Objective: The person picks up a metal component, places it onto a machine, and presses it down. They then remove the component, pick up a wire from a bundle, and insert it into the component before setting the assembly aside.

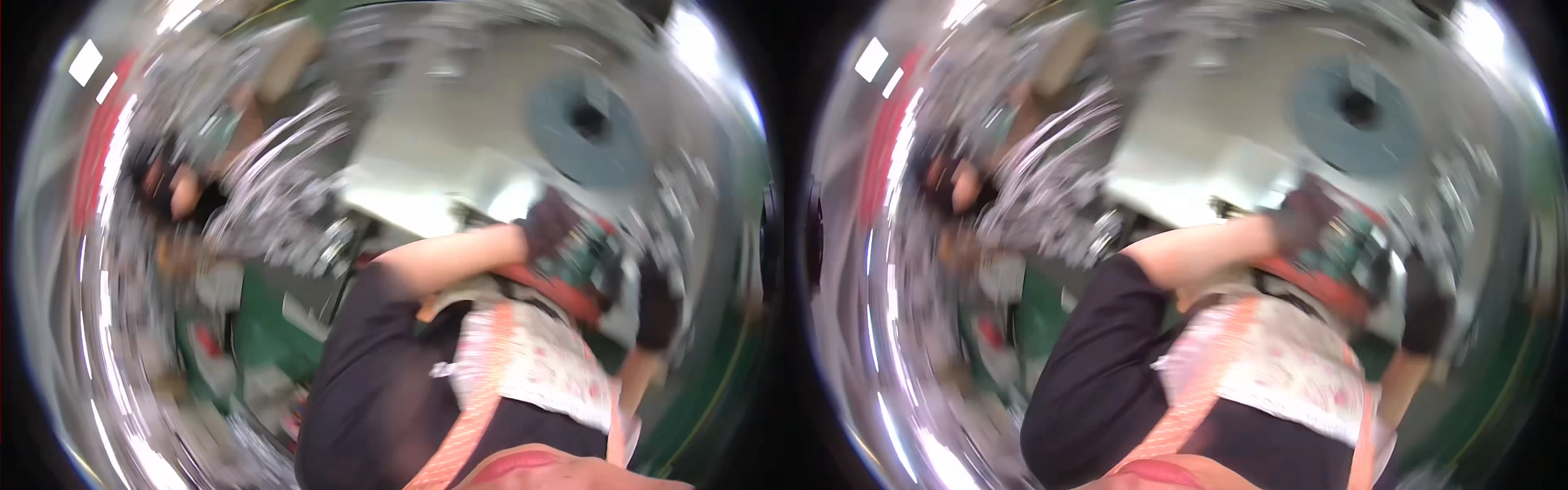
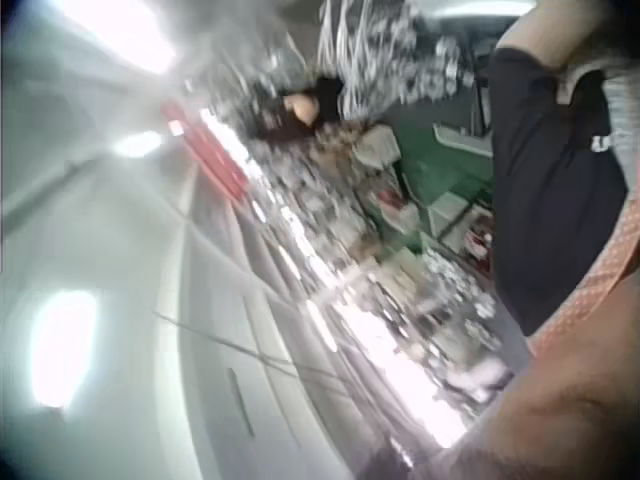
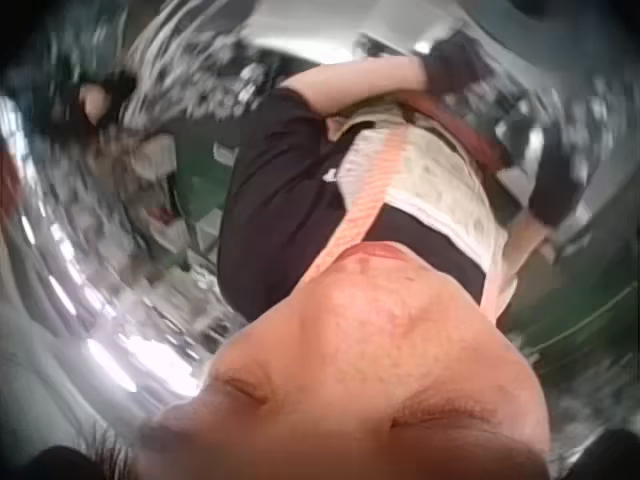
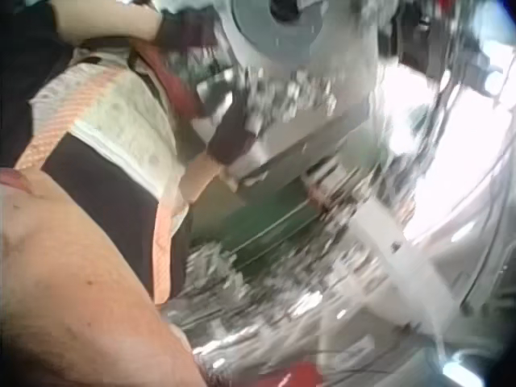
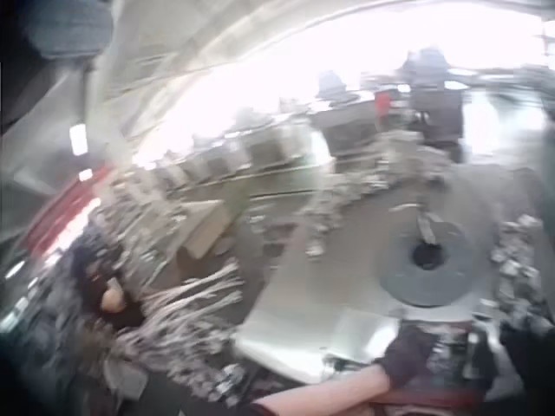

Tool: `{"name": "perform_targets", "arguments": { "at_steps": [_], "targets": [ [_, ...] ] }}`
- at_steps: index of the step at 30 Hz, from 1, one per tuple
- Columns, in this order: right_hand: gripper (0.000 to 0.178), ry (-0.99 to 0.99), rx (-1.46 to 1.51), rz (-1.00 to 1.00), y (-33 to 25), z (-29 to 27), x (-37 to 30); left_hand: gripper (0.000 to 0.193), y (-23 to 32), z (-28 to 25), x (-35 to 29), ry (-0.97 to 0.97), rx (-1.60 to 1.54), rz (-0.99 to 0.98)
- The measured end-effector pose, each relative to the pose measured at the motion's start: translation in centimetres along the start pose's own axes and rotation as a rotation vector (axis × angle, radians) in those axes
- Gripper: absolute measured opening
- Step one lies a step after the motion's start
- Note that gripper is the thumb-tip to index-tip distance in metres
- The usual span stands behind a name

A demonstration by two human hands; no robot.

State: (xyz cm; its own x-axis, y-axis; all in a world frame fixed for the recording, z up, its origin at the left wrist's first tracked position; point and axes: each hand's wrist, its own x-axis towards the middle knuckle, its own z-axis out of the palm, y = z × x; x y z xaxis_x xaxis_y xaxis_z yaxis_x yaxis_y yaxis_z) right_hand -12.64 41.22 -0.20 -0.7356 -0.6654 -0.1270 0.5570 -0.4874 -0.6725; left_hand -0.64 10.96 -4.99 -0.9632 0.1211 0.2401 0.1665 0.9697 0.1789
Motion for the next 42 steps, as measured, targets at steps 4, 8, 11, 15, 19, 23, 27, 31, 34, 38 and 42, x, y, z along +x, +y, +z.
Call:
{"name": "perform_targets", "arguments": {
  "at_steps": [4,8,11,15,19,23,27,31,34,38,42],
  "targets": [
    [0.075,-0.078,-0.398,-0.175,-1.3,10.8,1.0,0.032,-0.3,-5.5,0.8,-0.237,-0.011,-0.072],
    [0.089,-0.059,-0.053,-0.177,-1.2,10.1,-0.6,0.056,-0.4,-3.3,1.4,-0.014,-0.063,0.148],
    [0.075,-0.047,-0.028,-0.212,-0.8,9.7,-1.3,0.060,0.3,-3.9,1.5,-0.106,-0.020,0.143],
    [0.066,-0.017,-0.066,-0.194,-0.4,10.4,-1.0,0.060,-0.3,-3.9,1.2,-0.134,-0.010,0.131],
    [0.067,-0.040,-0.098,-0.203,0.1,10.3,-0.3,0.060,-0.3,-4.2,1.4,-0.102,-0.009,0.146],
    [0.068,-0.013,-0.124,-0.188,0.5,10.2,0.2,0.059,-0.4,-4.0,1.4,-0.045,-0.026,0.152],
    [0.068,-0.021,-0.108,-0.185,0.7,10.3,0.5,0.057,-0.9,-3.5,1.3,-0.050,-0.024,0.149],
    [0.059,-0.020,-0.147,-0.213,1.1,10.1,0.7,0.065,-1.2,-3.2,1.2,-0.082,-0.093,0.142],
    [0.059,0.000,-0.164,-0.199,1.3,9.9,0.8,0.061,-1.1,-3.0,1.2,-0.076,-0.094,0.142],
    [0.062,-0.079,-0.091,-0.210,1.3,9.6,0.8,0.059,-1.2,-2.8,0.9,-0.048,-0.054,0.138],
    [0.061,0.083,-0.180,-0.206,0.7,10.4,0.0,0.055,-1.1,-2.8,0.8,0.021,-0.110,0.158]
  ]
}}
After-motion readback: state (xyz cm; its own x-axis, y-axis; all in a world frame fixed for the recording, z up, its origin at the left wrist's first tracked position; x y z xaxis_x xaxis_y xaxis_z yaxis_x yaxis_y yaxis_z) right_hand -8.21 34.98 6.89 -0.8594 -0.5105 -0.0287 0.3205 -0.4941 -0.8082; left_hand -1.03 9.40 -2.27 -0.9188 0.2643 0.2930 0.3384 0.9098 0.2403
